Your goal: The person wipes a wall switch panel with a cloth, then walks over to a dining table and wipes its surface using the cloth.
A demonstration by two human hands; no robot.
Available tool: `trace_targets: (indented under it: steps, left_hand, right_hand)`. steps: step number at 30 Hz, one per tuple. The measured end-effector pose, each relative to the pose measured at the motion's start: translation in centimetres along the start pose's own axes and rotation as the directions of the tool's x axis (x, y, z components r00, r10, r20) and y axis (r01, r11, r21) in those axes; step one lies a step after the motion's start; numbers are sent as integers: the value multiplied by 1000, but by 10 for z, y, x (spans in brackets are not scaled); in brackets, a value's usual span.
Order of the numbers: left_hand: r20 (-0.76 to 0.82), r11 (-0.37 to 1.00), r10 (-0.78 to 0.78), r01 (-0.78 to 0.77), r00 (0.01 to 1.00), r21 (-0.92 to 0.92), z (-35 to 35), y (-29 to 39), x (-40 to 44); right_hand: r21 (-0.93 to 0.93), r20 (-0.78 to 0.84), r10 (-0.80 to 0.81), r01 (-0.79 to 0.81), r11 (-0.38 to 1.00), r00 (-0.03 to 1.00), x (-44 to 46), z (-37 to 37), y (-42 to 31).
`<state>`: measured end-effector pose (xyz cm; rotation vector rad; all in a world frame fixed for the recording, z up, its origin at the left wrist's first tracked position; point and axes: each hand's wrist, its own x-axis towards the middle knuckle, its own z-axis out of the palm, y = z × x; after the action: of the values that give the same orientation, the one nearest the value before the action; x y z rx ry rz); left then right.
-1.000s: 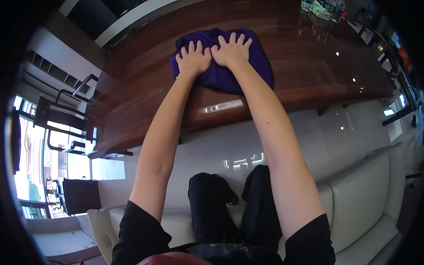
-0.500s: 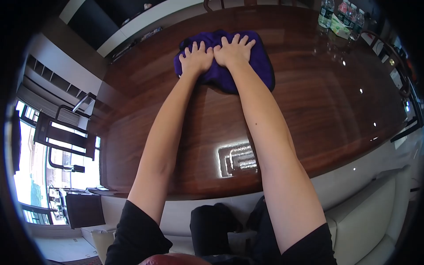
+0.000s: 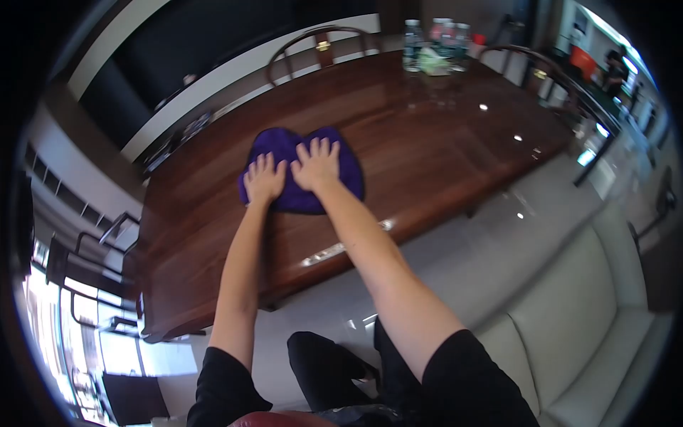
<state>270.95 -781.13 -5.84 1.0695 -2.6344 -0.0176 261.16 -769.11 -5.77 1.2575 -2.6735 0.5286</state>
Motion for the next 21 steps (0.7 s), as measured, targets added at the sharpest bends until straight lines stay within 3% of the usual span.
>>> trace_targets:
  steps: [11,15,19,21]
  left_hand:
    - [37,999,13,-15,999,40,-20,37,-124]
    - [90,1000,-8,5,996,30,-29,50,-142]
    - [136,997,-75,70,988,46,-26,88,-142]
    - [103,999,-32,29,994,30,-18,116,-136]
  right_hand:
    - [50,-62,63,-60,997,996,-116,-35,17]
    - [96,12,46,-47,994,999,-123,-52,49]
    - [92,-6,80,-79,993,997,-121,-58,82]
    - [83,-51,105,-101,991,993,-119,-63,102]
